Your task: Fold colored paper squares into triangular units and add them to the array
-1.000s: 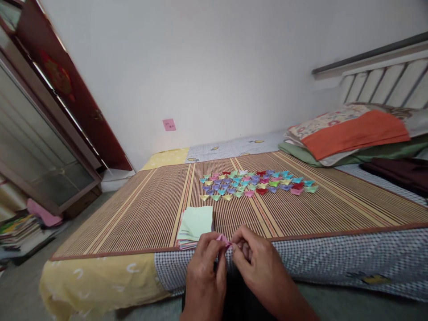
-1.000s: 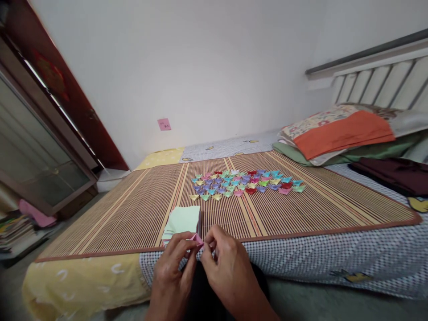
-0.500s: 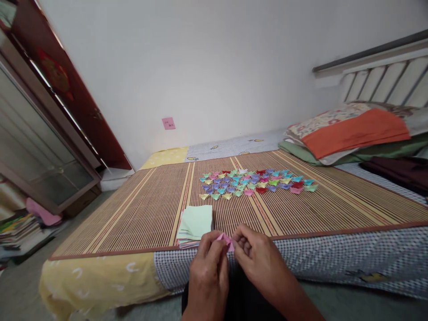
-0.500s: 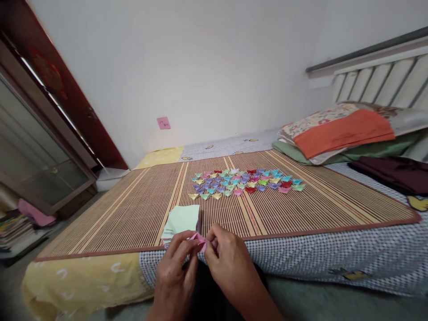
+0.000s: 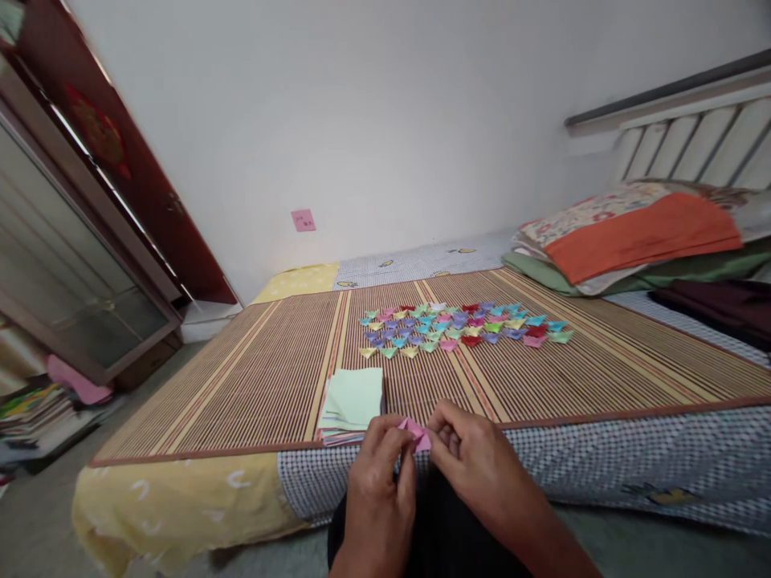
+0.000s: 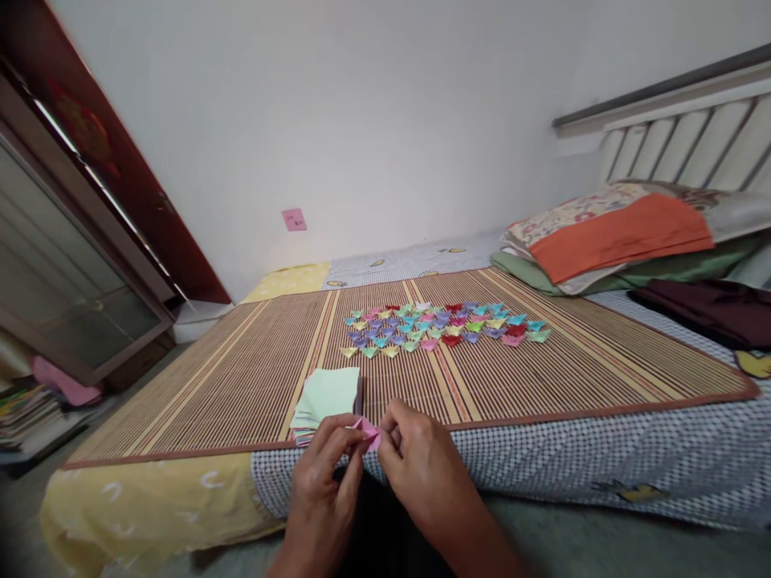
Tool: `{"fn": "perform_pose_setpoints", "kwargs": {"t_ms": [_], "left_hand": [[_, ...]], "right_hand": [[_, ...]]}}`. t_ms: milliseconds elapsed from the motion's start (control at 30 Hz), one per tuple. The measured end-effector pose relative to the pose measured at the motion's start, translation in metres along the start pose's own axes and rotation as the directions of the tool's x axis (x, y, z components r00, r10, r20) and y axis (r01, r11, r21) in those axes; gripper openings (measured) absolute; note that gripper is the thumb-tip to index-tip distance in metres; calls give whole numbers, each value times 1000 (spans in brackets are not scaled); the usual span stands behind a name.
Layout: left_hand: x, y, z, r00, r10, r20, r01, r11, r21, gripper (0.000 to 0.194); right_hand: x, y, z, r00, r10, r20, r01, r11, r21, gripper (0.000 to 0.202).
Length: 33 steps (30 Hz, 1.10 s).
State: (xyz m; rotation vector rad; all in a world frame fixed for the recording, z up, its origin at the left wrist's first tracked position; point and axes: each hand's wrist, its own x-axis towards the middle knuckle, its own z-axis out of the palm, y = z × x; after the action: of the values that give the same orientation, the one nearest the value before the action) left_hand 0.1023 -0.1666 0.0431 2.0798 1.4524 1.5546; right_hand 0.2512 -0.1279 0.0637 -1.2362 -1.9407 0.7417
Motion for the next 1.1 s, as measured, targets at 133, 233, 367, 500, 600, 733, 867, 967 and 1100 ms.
{"fn": "perform_pose_setpoints", "kwargs": {"t_ms": [133,233,367,500,600,733,867,967,1100], "left_hand": [[1,-5,2,998,-55,8,56,998,-39,23],[2,-8,1,994,-104,23,106,991,-79,18],[3,-5,-2,985,-162,63,169,978,-121,21],[3,-2,-2,965,-246,87,255,959,-120,21],[0,-5,-1,942,-325,78,333,935,-122,21],[-3,-13,0,923,-380,64,385,912,-138,24],[-3,-18,1,894,-429,131,449,865,-223,24],[-1,-19,2,859,-482,174,512,806,-297,25],[1,-18,2,848,-489,204,529,771,-353,27]], "right_hand": [[0,-2,1,1000,-2,-4,2,999,-47,16],[1,-3,2,1000,-6,6,6,999,-46,16],[2,-4,1,1000,2,-5,-3,998,-59,15],[1,-3,3,1000,0,-20,-2,995,-102,16],[1,-2,5,1000,-3,-23,0,993,-115,16],[2,0,7,1000,5,-25,-8,994,-105,16],[4,3,8,1000,25,-13,-26,995,-94,16],[5,5,9,999,28,-18,-29,995,-90,17],[5,7,9,1000,22,-21,-24,996,-86,18]]}}
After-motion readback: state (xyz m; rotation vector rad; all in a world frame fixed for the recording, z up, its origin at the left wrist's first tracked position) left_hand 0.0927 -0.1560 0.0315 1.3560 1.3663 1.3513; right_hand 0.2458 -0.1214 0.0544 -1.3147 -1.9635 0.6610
